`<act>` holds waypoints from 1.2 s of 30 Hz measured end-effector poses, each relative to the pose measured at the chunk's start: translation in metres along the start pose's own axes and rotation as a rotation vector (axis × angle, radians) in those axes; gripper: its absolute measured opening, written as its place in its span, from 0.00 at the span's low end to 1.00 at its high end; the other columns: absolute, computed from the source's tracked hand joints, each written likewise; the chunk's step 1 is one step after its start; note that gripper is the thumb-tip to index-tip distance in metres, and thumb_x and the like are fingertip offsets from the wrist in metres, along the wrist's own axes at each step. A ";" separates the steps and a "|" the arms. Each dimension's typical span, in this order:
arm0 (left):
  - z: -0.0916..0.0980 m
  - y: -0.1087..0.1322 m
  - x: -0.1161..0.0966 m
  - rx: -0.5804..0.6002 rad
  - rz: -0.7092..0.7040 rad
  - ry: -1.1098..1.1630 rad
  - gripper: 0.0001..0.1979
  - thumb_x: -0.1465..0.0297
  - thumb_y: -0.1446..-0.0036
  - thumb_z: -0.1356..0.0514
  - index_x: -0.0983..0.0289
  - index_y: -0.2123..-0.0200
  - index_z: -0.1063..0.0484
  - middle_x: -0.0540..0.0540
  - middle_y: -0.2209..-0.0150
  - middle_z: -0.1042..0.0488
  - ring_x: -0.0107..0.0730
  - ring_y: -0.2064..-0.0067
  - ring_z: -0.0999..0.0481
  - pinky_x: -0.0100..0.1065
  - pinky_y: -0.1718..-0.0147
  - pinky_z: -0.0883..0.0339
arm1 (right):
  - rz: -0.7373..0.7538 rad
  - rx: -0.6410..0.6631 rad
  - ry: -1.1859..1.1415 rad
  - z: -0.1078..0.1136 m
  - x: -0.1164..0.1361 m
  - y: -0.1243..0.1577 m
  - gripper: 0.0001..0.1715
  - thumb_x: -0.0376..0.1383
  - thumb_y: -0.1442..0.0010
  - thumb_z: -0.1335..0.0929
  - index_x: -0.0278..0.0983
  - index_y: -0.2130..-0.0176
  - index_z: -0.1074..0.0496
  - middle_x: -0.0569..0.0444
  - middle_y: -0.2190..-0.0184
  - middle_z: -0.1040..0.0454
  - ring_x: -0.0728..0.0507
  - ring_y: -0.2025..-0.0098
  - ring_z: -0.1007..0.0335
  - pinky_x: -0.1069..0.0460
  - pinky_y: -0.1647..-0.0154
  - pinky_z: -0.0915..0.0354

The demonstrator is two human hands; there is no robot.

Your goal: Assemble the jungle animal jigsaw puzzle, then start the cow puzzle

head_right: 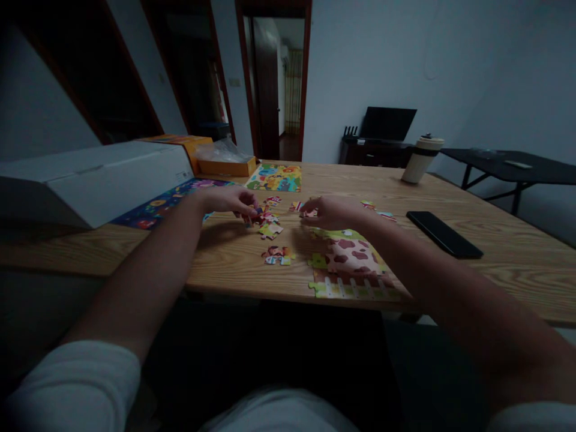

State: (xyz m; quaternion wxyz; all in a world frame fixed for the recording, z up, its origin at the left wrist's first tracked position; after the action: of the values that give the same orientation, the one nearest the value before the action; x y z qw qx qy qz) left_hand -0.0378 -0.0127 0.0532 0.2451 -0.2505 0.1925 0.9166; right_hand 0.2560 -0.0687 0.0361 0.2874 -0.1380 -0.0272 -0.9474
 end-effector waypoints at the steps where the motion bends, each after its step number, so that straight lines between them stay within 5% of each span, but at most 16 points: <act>1: -0.004 0.001 -0.008 0.038 -0.038 0.043 0.16 0.59 0.52 0.32 0.63 0.64 0.25 0.55 0.64 0.20 0.36 0.63 0.21 0.31 0.68 0.33 | -0.011 -0.004 0.022 -0.004 -0.003 0.013 0.26 0.49 0.35 0.35 0.41 0.44 0.26 0.47 0.50 0.22 0.40 0.56 0.25 0.48 0.55 0.33; 9: -0.058 0.003 -0.075 0.213 -0.316 0.117 0.16 0.59 0.48 0.33 0.61 0.59 0.27 0.54 0.62 0.20 0.33 0.65 0.22 0.31 0.69 0.34 | -0.026 -0.089 0.166 -0.032 -0.001 0.082 0.29 0.51 0.32 0.40 0.38 0.42 0.29 0.42 0.43 0.28 0.34 0.46 0.31 0.43 0.46 0.37; 13: -0.081 -0.008 -0.076 0.273 -0.381 0.002 0.17 0.59 0.48 0.33 0.61 0.57 0.26 0.54 0.63 0.20 0.32 0.68 0.23 0.30 0.72 0.36 | 0.030 -0.115 0.099 -0.034 0.005 0.101 0.31 0.53 0.32 0.41 0.41 0.39 0.31 0.44 0.38 0.33 0.34 0.39 0.36 0.41 0.40 0.41; 16: -0.079 -0.016 -0.065 0.266 -0.354 -0.018 0.17 0.59 0.46 0.34 0.61 0.56 0.26 0.54 0.62 0.20 0.33 0.66 0.23 0.30 0.69 0.35 | 0.120 -0.101 0.062 -0.039 0.015 0.114 0.29 0.51 0.32 0.40 0.42 0.40 0.30 0.45 0.39 0.32 0.34 0.37 0.39 0.40 0.38 0.42; 19: -0.063 -0.020 -0.051 0.125 -0.301 -0.016 0.17 0.59 0.44 0.35 0.61 0.55 0.26 0.55 0.62 0.20 0.35 0.63 0.22 0.31 0.67 0.34 | 0.162 -0.102 0.048 -0.042 0.023 0.122 0.27 0.50 0.33 0.38 0.42 0.41 0.29 0.44 0.40 0.31 0.34 0.37 0.38 0.39 0.38 0.42; 22: -0.041 -0.024 -0.034 -0.201 -0.240 0.010 0.20 0.60 0.43 0.36 0.62 0.50 0.29 0.56 0.61 0.21 0.35 0.63 0.22 0.31 0.68 0.34 | 0.180 -0.070 0.031 -0.038 0.022 0.122 0.25 0.49 0.32 0.39 0.42 0.43 0.27 0.45 0.41 0.29 0.36 0.37 0.38 0.40 0.37 0.42; 27: -0.017 -0.032 -0.006 -0.530 -0.077 0.103 0.15 0.65 0.40 0.37 0.66 0.52 0.29 0.59 0.60 0.21 0.34 0.64 0.22 0.32 0.67 0.33 | 0.056 -0.077 0.041 -0.017 -0.003 0.098 0.26 0.50 0.33 0.38 0.42 0.44 0.26 0.46 0.38 0.33 0.36 0.39 0.36 0.42 0.40 0.39; 32: -0.013 -0.040 0.016 -0.538 0.048 0.131 0.24 0.66 0.40 0.38 0.64 0.42 0.35 0.57 0.60 0.21 0.36 0.61 0.21 0.31 0.65 0.33 | -0.101 -0.119 0.057 -0.007 -0.030 0.032 0.26 0.48 0.37 0.33 0.41 0.44 0.26 0.46 0.44 0.26 0.37 0.46 0.28 0.46 0.47 0.35; 36: -0.012 -0.043 0.033 -0.501 0.141 -0.048 0.22 0.65 0.41 0.40 0.65 0.44 0.32 0.59 0.59 0.21 0.37 0.61 0.22 0.31 0.68 0.34 | -0.213 -0.092 0.145 -0.014 -0.032 -0.019 0.28 0.52 0.37 0.35 0.40 0.47 0.23 0.44 0.54 0.20 0.38 0.57 0.25 0.48 0.58 0.35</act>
State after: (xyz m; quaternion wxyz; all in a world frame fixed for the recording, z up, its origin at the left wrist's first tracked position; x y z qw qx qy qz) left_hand -0.0347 0.0274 0.0156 0.1151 -0.2677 -0.0295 0.9561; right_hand 0.2669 -0.0374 0.0141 0.1798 -0.0787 0.0224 -0.9803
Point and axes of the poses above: each hand's wrist, its own y-axis away from the middle knuckle, its own z-axis out of the back of the hand, x = y × z, the point moved 1 cm from there along -y, towards the middle knuckle
